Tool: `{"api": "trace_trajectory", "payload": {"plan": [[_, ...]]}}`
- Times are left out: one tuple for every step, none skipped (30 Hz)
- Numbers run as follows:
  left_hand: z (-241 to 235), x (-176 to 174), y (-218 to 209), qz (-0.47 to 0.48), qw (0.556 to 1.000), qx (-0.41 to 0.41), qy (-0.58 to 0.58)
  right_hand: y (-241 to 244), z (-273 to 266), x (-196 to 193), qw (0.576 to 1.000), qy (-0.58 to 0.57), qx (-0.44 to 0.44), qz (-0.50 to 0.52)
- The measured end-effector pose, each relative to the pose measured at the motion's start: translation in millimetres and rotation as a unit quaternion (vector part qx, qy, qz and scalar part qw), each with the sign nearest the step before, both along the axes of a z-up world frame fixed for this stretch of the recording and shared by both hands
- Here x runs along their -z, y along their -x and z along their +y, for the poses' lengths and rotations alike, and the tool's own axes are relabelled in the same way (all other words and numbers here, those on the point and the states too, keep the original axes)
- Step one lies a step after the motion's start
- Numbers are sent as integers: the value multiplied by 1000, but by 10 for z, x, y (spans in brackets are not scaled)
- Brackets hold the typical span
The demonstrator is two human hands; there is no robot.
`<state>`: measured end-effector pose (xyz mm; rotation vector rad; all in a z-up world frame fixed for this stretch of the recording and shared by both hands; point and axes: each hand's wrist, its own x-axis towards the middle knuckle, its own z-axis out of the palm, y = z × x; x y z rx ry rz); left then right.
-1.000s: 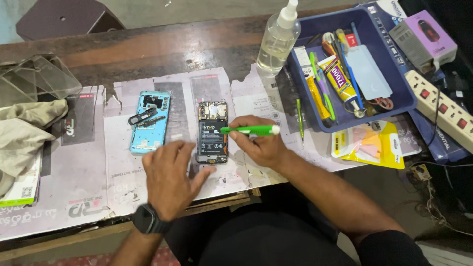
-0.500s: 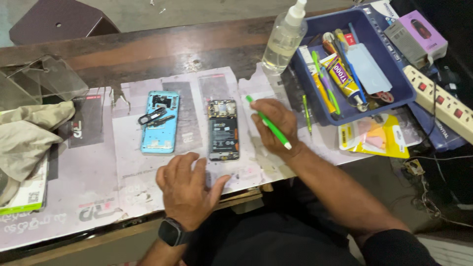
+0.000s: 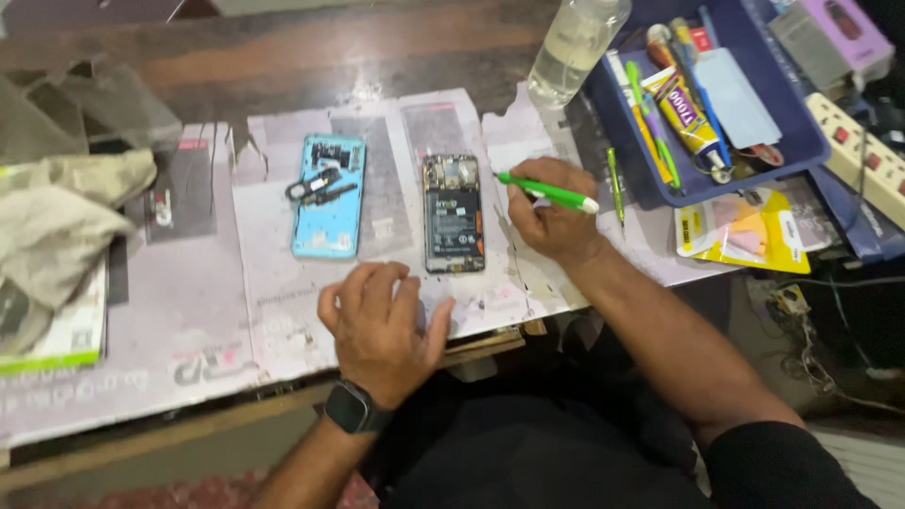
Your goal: The person uses a green precision screwdriver and a green utility knife to work on the internal components of a disassembled smartphone. They pry at the battery area and manipulate small parts while the phone's back cover lies nearby on the workbench.
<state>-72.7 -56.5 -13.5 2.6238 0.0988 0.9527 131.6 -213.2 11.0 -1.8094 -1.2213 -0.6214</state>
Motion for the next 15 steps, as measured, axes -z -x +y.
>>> {"api": "trace_trajectory", "payload": {"plan": [[-9, 20, -7, -4, 1000, -13, -5, -6, -6, 4, 1000, -12, -7, 4], [-32, 43, -8, -12, 1000, -22, -11, -4, -13, 6, 1000, -22, -16, 10], [-59, 63, -12, -19, 999, -31, -17, 9, -29, 6, 999, -33, -25, 17], [-70, 71, -19, -29, 998, -42, -28, 14, -36, 1, 999, -31, -31, 7], [-91, 69, -8, -35, 998, -46, -35, 29, -49, -16, 999, -29, -37, -4], [-102, 61, -23, -44, 997, -51, -44, 21, -52, -44, 999, -29, -43, -18], [-110, 53, -36, -53, 996, -55, -53, 21, -60, -67, 998, -39, -50, -29], [-123, 55, -33, -52, 995, -56, -57, 49, -83, -70, 997, -47, -56, -35], [-123, 61, -40, -50, 995, -57, -60, 78, -107, -72, 996, -55, -61, -42], [-132, 70, -47, -50, 995, -57, -63, 104, -136, -79, 995, -64, -69, -37], [-154, 78, -35, -42, 996, -56, -61, 129, -155, -91, 994, -73, -76, -32], [-151, 73, -45, -37, 996, -53, -62, 140, -157, -121, 993, -83, -82, -30], [-140, 66, -44, -32, 996, -50, -62, 159, -140, -147, 993, -88, -81, -23], [-151, 79, -57, -31, 997, -49, -60, 183, -163, -161, 993, -89, -74, -15], [-164, 91, -69, -31, 997, -48, -57, 200, -196, -176, 994, -89, -67, -7]]}}
